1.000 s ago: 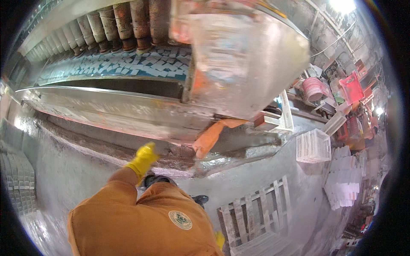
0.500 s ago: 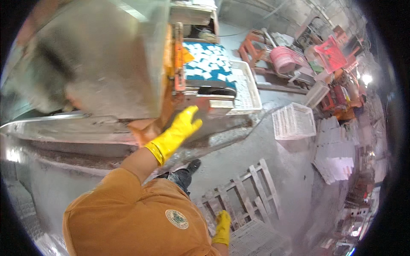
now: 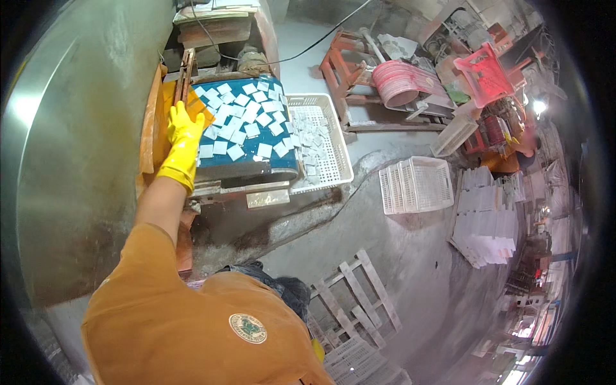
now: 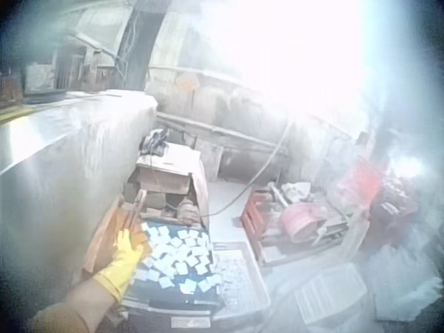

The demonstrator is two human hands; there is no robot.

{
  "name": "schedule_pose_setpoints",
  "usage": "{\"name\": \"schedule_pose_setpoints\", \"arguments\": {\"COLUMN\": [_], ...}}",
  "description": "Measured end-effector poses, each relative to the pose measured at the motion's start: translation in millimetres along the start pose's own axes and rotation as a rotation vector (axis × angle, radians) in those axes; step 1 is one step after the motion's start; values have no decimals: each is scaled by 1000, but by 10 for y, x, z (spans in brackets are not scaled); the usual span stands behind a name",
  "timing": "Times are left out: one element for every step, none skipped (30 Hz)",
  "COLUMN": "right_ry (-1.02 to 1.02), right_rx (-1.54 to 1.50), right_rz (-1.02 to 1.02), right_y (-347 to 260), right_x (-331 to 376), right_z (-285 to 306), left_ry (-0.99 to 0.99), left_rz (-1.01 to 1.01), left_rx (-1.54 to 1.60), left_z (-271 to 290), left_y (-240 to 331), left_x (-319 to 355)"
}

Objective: The person operates a conveyor belt system, repeatedly opening and closing a metal gate to allow small white rectangular tiles to move along the rollers. They also use a metal tool to adjust or clear items in a nearby basket.

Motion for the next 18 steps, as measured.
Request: {"name": "schedule_pose_setpoints", "arguments": {"right_ry": [12,12,10,8,-3,-10,-23,-35,-34,-21,-6,-48,-96,-156,-227,-291,-351,-431], "right_rx": [8,39,75,117,165,208,259,301,330,355,371,402,430,448,482,513,543,564], "right_rz": [23,55,90,122,162,199,241,273,301,345,385,365,347,338,383,427,473,523], "right_y": [-238,-545,-889,-1259,-1669,-2115,-2599,-3055,-3484,-3950,-4387,-4786,-5168,-5542,-5916,-6255,-6562,-6839], "right_x": [-40,-85,-149,-209,-271,-302,-349,-373,-372,-352,-325,-287,-187,-89,68,273,431,577], "right_z": [29,77,83,91,48,-27,-147,-276,-412,-596,-786,-1027,-1354,-1783,-2214,-2587,-2975,-3387], "left_ry": [-49,-96,-156,-216,-274,-312,-341,-371,-407,-384,-364,-339,-316,-271,-229,-336,-257,-302], "left_rz": [114,240,293,352,417,466,524,580,550,573,590,623,617,570,519,534,495,536], "left_rx": [41,68,48,27,6,65,121,179,54,-58,-171,-290,-325,-343,-292,-134,-167,-168], "left_z": [-49,-71,-129,-187,-291,-481,-644,-784,-794,-627,-394,-209,-223,-327,-427,-521,-444,-361], "left_y": [15,-85,-145,-238,-371,-599,-977,-1241,-1228,-1052,-699,-525,-541,-740,-840,-850,-772,-650], "left_x": [-103,-133,-227,-294,-352,-469,-601,-635,-704,-739,-725,-668,-692,-660,-673,-694,-701,-746]}}
Point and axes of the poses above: each hand's wrist, its own x-axis away from the middle knuckle, its own z-axis out of the back of the hand, y = z × x, the point moved 10 cm from there along -x, towards the middle knuckle, and after that the axes turned 11 degrees about -z, right-handed, at the moved point
